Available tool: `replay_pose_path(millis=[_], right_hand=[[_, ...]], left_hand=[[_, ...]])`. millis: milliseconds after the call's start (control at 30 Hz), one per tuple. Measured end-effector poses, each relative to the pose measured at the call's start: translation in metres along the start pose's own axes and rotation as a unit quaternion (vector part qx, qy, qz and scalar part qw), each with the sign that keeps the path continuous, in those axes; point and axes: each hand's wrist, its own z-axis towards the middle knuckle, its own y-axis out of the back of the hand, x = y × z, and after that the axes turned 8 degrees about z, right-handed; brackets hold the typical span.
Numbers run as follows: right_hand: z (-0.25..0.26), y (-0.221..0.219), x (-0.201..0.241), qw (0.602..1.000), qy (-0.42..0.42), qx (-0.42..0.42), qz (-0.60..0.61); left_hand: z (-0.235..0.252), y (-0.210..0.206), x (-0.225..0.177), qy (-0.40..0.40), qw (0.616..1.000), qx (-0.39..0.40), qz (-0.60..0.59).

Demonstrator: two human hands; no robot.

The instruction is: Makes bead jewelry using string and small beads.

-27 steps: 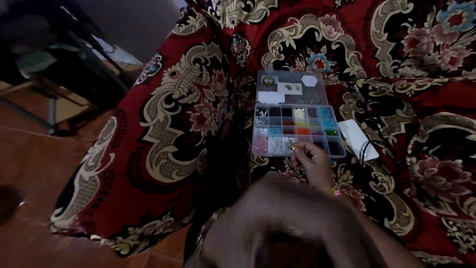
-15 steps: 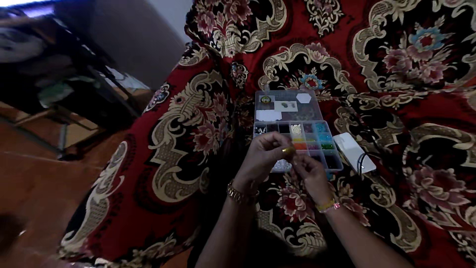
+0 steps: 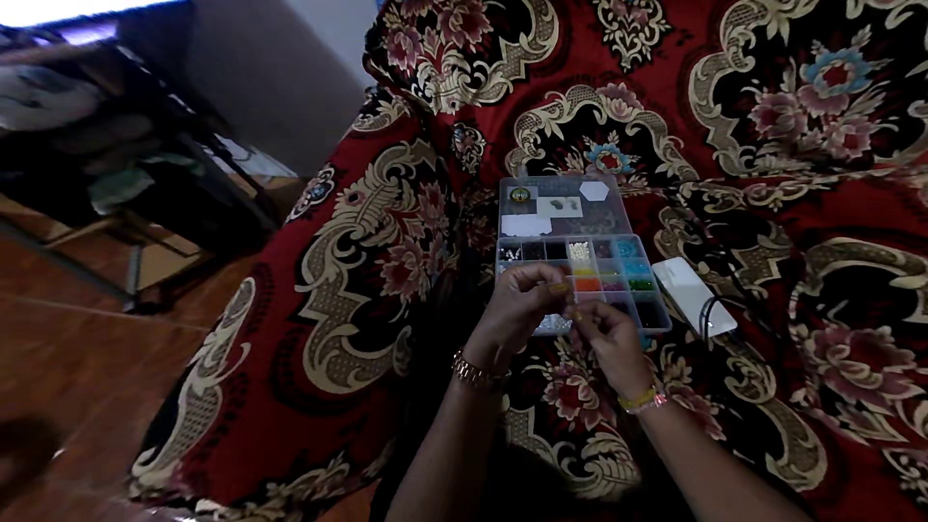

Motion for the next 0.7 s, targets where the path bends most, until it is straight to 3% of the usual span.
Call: replay_pose_path(millis=[700], right_hand=[[-0.0005, 0.0022, 0.0015, 1.0, -0.005, 0.005, -0.021]], left_hand=[[-0.0009, -0.0038, -0.0058, 0.024, 0.998, -0.055, 0.016]])
